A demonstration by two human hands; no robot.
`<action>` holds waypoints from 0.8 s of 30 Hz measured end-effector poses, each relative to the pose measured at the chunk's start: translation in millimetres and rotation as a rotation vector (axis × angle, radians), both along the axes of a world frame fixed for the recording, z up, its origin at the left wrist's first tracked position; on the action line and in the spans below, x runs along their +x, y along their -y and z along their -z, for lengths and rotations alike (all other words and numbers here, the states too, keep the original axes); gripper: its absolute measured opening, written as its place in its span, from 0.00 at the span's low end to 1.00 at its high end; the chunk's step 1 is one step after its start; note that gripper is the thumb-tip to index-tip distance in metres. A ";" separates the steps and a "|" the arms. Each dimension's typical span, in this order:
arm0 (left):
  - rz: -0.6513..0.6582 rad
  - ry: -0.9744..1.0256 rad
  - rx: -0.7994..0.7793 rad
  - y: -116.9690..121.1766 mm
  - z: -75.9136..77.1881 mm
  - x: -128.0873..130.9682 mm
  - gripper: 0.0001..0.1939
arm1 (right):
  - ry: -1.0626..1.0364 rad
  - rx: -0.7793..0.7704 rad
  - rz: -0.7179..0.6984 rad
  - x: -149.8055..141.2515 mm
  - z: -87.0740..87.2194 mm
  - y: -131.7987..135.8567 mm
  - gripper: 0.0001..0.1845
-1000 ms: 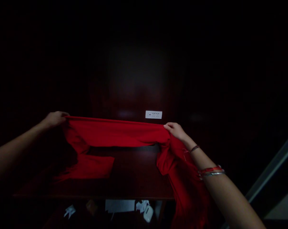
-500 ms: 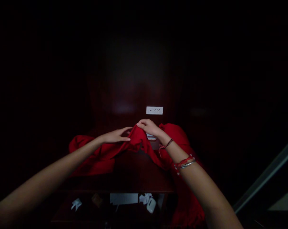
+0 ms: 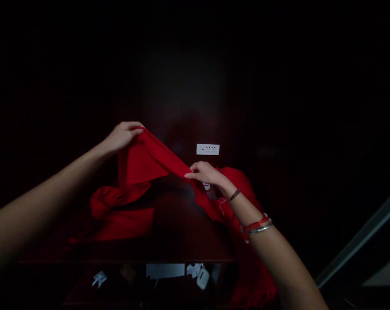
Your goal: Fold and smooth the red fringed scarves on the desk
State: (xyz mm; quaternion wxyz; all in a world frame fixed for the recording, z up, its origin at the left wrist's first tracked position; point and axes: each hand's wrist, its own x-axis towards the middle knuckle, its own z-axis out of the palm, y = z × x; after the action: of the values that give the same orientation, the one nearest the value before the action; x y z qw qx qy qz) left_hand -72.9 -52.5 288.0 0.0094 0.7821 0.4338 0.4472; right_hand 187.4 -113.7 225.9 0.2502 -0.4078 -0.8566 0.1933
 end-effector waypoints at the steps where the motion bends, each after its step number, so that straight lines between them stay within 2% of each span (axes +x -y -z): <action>1: -0.017 0.032 0.055 2.9 -11.5 -3.8 0.13 | -0.006 0.077 -0.008 -2.4 -8.9 4.7 0.13; 4: -0.091 0.104 0.196 3.6 -37.6 -22.6 0.13 | 0.022 0.167 -0.071 -3.6 -25.4 20.0 0.11; 6: -0.193 0.158 0.218 -2.8 -44.7 -38.0 0.15 | 0.104 0.173 -0.082 -2.0 -18.9 24.8 0.08; 8: -0.307 0.185 0.192 -9.9 -42.4 -48.5 0.16 | 0.155 0.165 -0.039 -2.1 2.8 22.8 0.05; 10: -0.347 0.091 0.133 -11.7 -33.9 -47.5 0.17 | 0.094 0.121 0.041 -7.1 33.0 16.5 0.04; 12: -0.289 -0.100 0.071 -5.8 -24.7 -33.3 0.16 | -0.093 0.028 0.075 -19.6 61.8 9.8 0.06; 15: -0.151 -0.309 0.022 10.1 -18.5 1.9 0.15 | -0.448 -0.082 0.061 -50.1 85.5 1.3 0.22; 17: -0.067 -0.361 0.004 18.4 -19.6 22.4 0.15 | -0.624 -0.049 0.093 -70.5 84.6 -4.4 0.27; 19: 0.002 -0.383 -0.010 22.1 -22.1 34.0 0.16 | -0.727 0.006 0.140 -83.9 74.2 -10.6 0.22; 21: 0.037 -0.382 -0.013 22.0 -23.5 37.1 0.16 | -0.765 -0.012 0.147 -89.1 61.1 -16.1 0.13; 24: 0.036 -0.354 -0.003 18.5 -21.5 36.2 0.16 | -0.720 -0.030 0.186 -90.5 48.5 -21.0 0.15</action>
State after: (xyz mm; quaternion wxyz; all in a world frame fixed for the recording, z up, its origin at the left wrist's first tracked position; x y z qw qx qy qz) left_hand -36.7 -71.0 309.5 -0.0580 0.8564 0.4151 0.3016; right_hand 96.9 -92.6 177.4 0.5461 -0.3933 -0.6701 0.3132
